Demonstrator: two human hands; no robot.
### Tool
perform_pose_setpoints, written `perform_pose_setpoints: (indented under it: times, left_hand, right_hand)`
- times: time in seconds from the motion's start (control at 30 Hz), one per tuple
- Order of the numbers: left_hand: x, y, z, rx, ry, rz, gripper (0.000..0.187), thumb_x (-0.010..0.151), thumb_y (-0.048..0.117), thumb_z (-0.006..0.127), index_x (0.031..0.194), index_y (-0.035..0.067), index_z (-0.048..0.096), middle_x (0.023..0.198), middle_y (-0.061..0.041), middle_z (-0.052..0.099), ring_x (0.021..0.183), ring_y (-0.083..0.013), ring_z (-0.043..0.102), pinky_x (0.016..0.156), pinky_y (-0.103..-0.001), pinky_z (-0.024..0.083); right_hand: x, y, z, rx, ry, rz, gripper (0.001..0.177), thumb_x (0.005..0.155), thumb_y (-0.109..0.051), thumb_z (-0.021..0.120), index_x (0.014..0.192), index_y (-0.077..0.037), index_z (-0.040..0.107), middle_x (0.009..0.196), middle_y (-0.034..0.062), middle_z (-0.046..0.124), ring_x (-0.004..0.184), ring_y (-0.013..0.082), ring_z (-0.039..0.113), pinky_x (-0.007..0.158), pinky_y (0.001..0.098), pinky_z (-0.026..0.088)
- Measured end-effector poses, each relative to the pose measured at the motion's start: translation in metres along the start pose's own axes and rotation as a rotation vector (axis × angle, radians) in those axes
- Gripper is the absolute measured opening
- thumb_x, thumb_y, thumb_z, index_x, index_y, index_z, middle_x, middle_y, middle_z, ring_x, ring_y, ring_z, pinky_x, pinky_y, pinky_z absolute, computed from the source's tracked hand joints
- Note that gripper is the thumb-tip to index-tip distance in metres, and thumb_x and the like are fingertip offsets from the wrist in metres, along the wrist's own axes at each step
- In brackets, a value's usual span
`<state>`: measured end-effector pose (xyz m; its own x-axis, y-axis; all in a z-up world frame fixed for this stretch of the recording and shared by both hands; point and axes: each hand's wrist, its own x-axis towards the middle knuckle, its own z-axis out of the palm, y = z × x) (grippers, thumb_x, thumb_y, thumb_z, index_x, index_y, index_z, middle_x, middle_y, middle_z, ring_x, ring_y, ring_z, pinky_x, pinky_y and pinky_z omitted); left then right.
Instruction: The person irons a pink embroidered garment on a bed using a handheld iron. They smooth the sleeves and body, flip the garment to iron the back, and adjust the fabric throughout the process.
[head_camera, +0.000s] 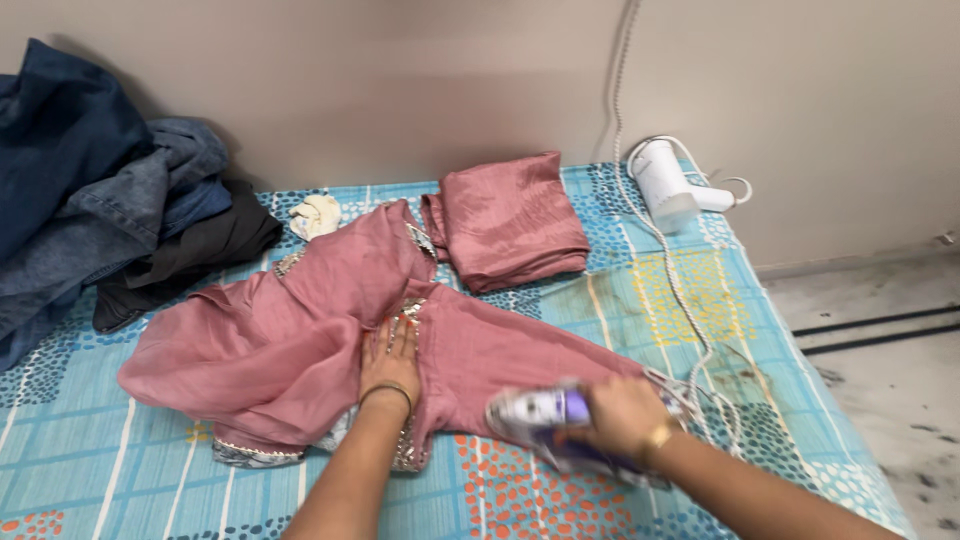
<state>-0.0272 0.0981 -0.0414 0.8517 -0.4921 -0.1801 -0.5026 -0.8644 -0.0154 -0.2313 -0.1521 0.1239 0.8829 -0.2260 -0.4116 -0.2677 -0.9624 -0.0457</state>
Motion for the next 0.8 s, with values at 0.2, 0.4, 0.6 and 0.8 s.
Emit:
perform_pose_setpoints:
  times: [0.2,0.4,0.6,0.8]
  left_hand:
    - [-0.027,0.047,-0.054,0.072,0.000,0.149,0.062,0.091,0.017,0.046,0.152,0.009,0.035,0.168,-0.013,0.022,0.151,-0.0316,0.019,0.118,-0.064,0.003]
    - [-0.055,0.150,-0.024,-0.319,0.355,0.744,0.041,0.085,0.013,0.055,0.124,0.004,0.065,0.140,-0.016,0.057,0.137,-0.0355,0.046,0.116,-0.054,0.029]
    - [-0.036,0.261,-0.029,-0.542,0.045,0.917,0.036,0.095,0.010,0.055,0.128,0.013,0.068,0.131,-0.010,0.064,0.123,-0.0311,0.060,0.103,-0.044,0.050]
    - [0.051,0.330,-0.073,-0.385,-0.065,1.156,0.031,0.088,0.017,0.064,0.116,0.025,0.073,0.127,-0.001,0.066,0.124,-0.0266,0.060,0.103,-0.041,0.050]
  right_hand:
    - [0.002,0.114,-0.058,0.393,0.153,0.499,0.070,0.058,-0.070,0.082,0.092,-0.009,0.081,0.081,0.0181,0.080,0.071,0.0350,0.082,0.068,0.0462,0.064]
    - [-0.051,0.230,-0.083,-0.026,0.222,0.661,0.075,0.064,-0.079,0.074,0.099,-0.014,0.085,0.082,0.0165,0.077,0.077,0.0365,0.079,0.073,0.0463,0.061]
    - [-0.086,0.241,0.016,0.360,0.212,0.769,0.075,0.064,-0.073,0.074,0.096,-0.006,0.086,0.077,0.0188,0.076,0.067,0.0355,0.077,0.065,0.0448,0.063]
    - [-0.130,0.195,0.110,0.272,0.067,0.700,0.076,0.055,-0.078,0.080,0.122,-0.043,0.074,0.081,0.0068,0.082,0.077,0.0253,0.082,0.079,0.0394,0.065]
